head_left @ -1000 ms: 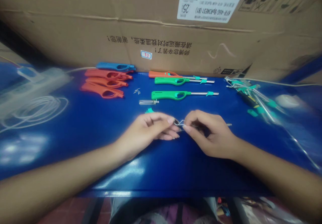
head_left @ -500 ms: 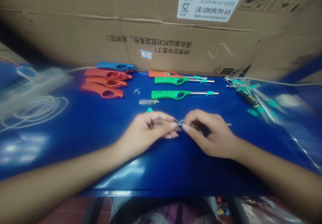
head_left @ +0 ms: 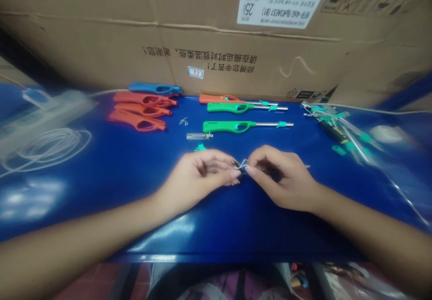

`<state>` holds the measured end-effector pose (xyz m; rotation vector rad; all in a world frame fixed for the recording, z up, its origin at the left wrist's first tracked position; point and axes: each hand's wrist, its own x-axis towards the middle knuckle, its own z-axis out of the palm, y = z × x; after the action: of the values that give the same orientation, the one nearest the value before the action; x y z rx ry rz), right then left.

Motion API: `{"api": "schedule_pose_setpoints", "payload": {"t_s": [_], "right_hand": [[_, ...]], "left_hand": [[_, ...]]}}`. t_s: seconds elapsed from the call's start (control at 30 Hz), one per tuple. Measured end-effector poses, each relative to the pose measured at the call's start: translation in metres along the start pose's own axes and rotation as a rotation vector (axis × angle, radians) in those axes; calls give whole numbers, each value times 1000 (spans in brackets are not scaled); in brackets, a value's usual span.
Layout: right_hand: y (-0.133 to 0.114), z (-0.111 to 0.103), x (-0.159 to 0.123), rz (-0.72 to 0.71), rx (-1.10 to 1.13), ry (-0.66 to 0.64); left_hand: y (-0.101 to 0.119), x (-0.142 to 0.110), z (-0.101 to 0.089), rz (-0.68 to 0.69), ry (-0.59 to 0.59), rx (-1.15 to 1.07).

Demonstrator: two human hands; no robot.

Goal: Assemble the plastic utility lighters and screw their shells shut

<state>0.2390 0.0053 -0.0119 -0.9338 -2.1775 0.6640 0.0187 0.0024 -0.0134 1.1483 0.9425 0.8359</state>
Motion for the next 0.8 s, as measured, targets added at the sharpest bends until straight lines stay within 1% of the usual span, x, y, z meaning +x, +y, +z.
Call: {"api": "schedule_pose_setpoints", "payload": {"t_s": [0.53, 0.8], "right_hand": [[-1, 0, 0, -7, -8, 5], [1, 0, -1, -9, 2, -4]], "left_hand": [[0, 1, 1, -7, -4, -21], [-3, 2, 0, 2, -28, -79]]}}
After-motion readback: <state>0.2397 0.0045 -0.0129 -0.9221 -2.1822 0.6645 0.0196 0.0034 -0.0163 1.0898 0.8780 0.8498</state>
